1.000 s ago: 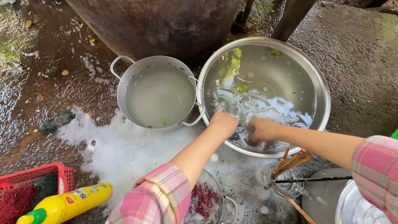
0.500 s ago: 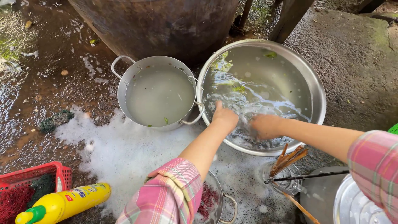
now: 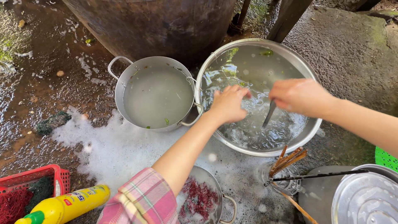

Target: The person washes a piece of raw meat in a small pot with water and then cleans several metal spoons and a pot using liquid dish soap and a mesh scrubber on the ground. They rinse the items by pouring water from basins.

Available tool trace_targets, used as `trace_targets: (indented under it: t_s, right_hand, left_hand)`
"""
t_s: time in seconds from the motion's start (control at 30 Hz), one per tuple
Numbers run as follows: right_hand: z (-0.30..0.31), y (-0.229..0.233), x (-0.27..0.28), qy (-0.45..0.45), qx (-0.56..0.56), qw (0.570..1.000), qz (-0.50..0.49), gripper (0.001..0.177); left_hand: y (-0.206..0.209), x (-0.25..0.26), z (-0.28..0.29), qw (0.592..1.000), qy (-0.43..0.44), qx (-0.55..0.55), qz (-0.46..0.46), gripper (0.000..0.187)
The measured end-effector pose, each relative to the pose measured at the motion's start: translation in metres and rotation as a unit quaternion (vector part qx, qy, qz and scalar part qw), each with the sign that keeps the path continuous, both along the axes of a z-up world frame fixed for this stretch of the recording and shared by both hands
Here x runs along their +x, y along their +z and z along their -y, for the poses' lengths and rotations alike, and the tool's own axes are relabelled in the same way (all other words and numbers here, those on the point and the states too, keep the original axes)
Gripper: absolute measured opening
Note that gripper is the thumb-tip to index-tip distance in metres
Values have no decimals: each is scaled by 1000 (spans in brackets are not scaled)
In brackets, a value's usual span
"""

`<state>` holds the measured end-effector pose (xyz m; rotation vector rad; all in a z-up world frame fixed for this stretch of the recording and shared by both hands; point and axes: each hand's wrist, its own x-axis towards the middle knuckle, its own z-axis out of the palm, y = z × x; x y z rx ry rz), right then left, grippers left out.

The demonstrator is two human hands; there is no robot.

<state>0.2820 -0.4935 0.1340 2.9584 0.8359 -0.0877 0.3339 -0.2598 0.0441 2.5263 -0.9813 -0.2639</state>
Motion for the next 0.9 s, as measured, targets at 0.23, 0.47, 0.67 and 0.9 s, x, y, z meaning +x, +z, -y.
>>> trace_targets:
  t_s: [0.23,0.47,0.67,0.9]
  right_hand:
    - [-10,-1,23,-181,291,937,-72,31]
    - [4,-150,-6,-158,-39,923,-349,45]
    - [-7,-204,-25,-187,-71,876,-439,43]
    - [-23,-154,-18,-251,-57,916,-306,44]
  left_hand:
    - [-3,2,15,938,66,-311,-139,23]
    - [-24,-20,-36,871,216,-312,-310,21]
    - [-38,-29,-43,855,217,-338,-327,21]
    - [-36,-30,-38,833,220,-386,-330,20]
